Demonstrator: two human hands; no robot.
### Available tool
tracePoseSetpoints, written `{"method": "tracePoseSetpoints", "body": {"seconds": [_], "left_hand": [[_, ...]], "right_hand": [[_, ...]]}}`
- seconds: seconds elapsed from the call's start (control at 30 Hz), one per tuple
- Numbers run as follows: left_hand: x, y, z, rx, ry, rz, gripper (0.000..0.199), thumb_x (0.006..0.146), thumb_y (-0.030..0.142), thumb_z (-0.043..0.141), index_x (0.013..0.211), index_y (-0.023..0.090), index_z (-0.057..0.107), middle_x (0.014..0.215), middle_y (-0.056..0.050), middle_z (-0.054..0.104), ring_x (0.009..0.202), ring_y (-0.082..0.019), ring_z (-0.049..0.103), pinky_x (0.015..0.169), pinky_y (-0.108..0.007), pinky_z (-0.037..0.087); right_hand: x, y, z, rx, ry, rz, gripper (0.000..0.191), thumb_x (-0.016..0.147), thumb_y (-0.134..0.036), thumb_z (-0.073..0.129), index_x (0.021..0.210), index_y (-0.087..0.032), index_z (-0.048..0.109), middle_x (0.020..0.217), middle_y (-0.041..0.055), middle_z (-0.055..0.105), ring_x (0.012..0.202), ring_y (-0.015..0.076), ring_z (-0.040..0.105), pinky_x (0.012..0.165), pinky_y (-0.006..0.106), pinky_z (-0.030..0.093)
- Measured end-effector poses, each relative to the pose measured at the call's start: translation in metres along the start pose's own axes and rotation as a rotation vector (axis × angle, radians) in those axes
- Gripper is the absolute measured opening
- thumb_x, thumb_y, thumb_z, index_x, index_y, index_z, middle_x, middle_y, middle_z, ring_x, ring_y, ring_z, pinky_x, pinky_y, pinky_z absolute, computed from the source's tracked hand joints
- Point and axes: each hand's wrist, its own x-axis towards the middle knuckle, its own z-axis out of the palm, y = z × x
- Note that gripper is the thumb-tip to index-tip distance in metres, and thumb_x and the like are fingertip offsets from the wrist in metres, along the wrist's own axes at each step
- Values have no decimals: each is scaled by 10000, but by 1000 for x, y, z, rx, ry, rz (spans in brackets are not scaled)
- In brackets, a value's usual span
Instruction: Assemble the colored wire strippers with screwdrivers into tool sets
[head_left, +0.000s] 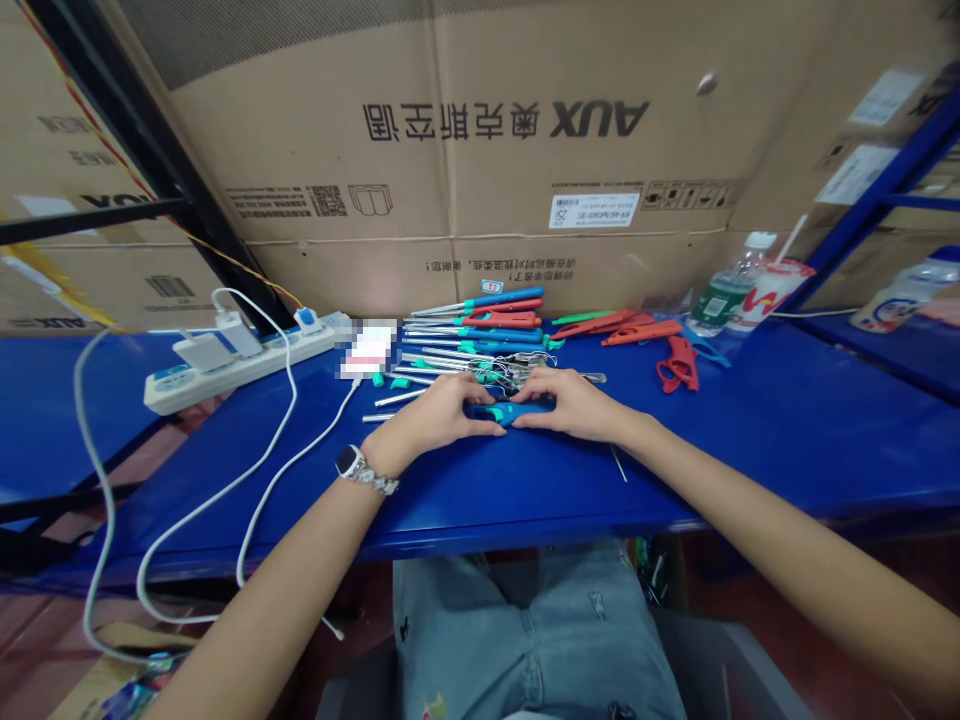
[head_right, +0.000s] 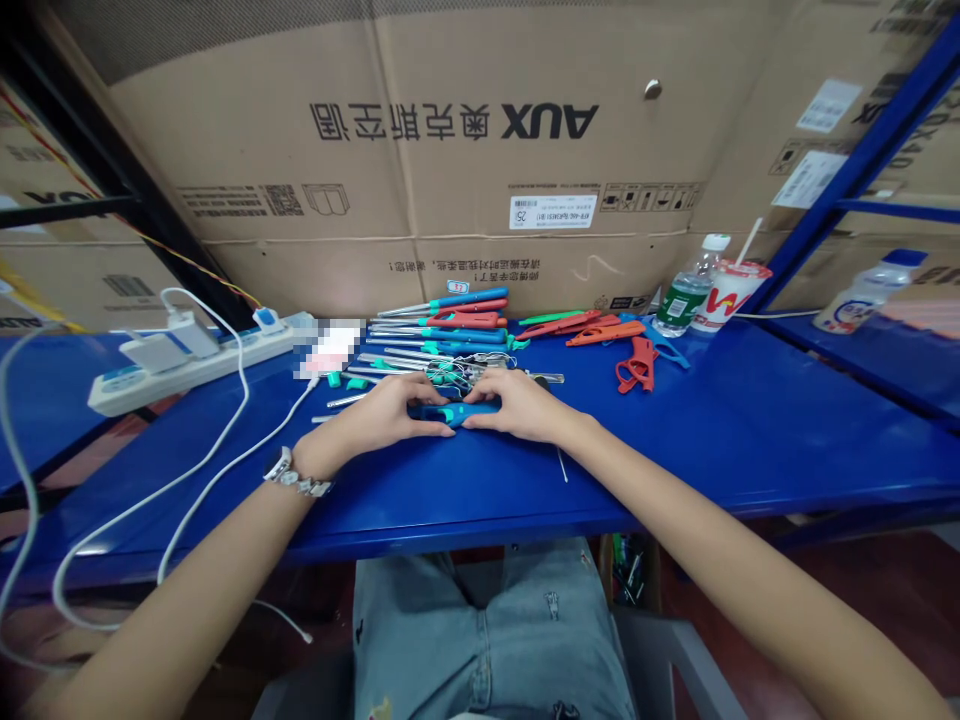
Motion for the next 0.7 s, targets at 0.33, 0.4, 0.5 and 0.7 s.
{"method": "tracePoseSetpoints", "body": {"seconds": [0.33, 0.4, 0.5, 0.7], "left_hand": [[-1, 0, 4, -91, -9, -10, 350, 728, 440, 884, 984, 220, 793, 896, -39, 679, 805, -222, 648, 741, -336, 511], [-3, 2, 5, -96, -19, -10, 348, 744, 427, 876, 1011, 222, 788, 915, -41, 677, 823, -225, 649, 761, -344, 521], [-5, 4, 5, -90, -39, -13, 377, 767, 425, 865, 1069, 218, 775, 962, -58, 681, 884, -246, 659, 807, -375, 526], [-8, 4, 6, -156, -28, 13, 487, 733, 431, 893, 1115, 201, 697, 1071, -82, 706, 996, -264, 674, 875, -401, 531]], "right_hand": [[6, -10, -9, -15, -160, 102, 273, 778, -333, 847, 953, -164, 721, 859, 43, 705, 788, 195, 649, 698, 308, 486], [6, -13, -11, -54, -200, 96, 308, 781, -366, 835, 977, -165, 707, 842, 42, 700, 751, 192, 636, 663, 305, 474], [3, -16, -12, -93, -232, 44, 334, 819, -375, 783, 1065, -170, 691, 872, 55, 707, 732, 195, 627, 640, 309, 464], [-7, -19, -6, -37, -259, -31, 314, 909, -328, 673, 1183, -178, 644, 1030, 89, 735, 868, 228, 661, 741, 339, 496]]}}
